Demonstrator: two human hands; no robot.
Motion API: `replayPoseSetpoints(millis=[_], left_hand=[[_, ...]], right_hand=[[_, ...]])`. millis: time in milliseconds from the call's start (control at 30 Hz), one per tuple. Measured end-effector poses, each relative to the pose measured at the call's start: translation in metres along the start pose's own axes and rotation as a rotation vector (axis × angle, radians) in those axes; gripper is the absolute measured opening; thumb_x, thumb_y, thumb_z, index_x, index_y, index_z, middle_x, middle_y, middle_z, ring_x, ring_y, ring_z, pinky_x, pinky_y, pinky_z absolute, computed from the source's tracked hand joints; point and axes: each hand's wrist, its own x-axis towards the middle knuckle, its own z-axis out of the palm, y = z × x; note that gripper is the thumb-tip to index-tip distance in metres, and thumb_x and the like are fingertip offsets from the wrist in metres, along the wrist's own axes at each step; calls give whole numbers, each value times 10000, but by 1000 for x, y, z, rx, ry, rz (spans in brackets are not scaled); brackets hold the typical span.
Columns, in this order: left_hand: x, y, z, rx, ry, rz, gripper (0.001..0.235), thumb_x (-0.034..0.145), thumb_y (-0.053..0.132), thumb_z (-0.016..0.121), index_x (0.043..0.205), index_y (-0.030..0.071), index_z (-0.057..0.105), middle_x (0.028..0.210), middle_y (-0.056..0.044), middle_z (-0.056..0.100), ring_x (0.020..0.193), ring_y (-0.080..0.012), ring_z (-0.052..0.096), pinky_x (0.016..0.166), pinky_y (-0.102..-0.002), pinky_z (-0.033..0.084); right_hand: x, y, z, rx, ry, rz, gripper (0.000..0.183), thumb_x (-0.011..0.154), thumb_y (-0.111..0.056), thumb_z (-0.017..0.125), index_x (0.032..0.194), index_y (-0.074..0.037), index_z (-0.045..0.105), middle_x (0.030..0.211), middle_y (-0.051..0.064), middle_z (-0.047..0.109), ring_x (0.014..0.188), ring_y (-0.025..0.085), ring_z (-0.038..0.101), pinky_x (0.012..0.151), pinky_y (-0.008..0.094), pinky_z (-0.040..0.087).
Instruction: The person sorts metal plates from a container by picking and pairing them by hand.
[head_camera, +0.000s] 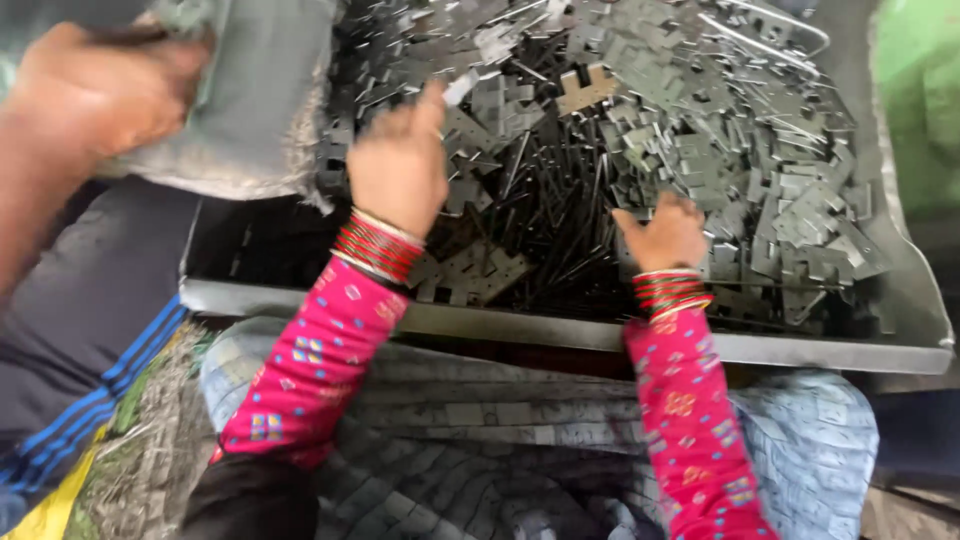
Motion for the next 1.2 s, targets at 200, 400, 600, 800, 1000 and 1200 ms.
replayPoseSetpoints(millis=[200, 400, 600, 800, 1000, 1200], left_hand=[[16, -107, -16, 450, 158, -60, 521, 895, 90, 680, 1408, 151, 613, 978, -53, 647, 949, -270, 610, 756, -433, 464], [-4, -182, 20, 714, 194, -191, 544, 871, 133, 666, 1406, 145, 571, 1301, -107, 668, 1179, -304, 603, 988, -499, 422], [-2, -41, 9, 132, -217, -31, 561, 970, 214, 667, 1481, -4, 588, 1256, -187, 643, 1239, -363, 564, 1157, -551, 425], [-54, 45, 66, -69, -841, 114, 386, 901, 492, 720, 962, 111, 714, 848, -127, 737, 832, -334, 725, 714, -482, 576], [-90, 73, 103, 137, -898, 222, 495, 665, 452, 852, 980, 91, 732, 1121, -77, 675, 1032, -268, 670, 762, -419, 559], [-90, 67, 112, 104, -934, 249, 443, 714, 363, 839, 1052, 104, 717, 1091, -111, 676, 1041, -306, 653, 812, -445, 532]], right_hand=[[8, 5, -1, 115, -180, 57, 637, 745, -567, 855, 1069, -45, 690, 1078, 221, 714, 994, 440, 676, 818, 557, 541], [7, 7, 14, 212, -113, 11, 553, 724, -523, 860, 1016, -76, 721, 977, 177, 729, 874, 418, 702, 739, 546, 538], [2, 8, 0, 623, 125, -116, 266, 916, -285, 839, 945, -59, 704, 829, 127, 718, 708, 287, 719, 671, 412, 561], [-6, 39, -89, 1863, 179, 214, 187, 993, 4, 712, 1152, -59, 637, 967, 90, 715, 820, 225, 688, 756, 390, 556], [-21, 39, -105, 2299, -99, 286, 236, 929, -86, 623, 1149, -18, 672, 905, 126, 715, 857, 275, 682, 915, 523, 588], [-13, -24, -65, 1592, -332, 225, 283, 956, -274, 713, 1153, -71, 706, 947, 133, 731, 821, 277, 682, 788, 457, 565]])
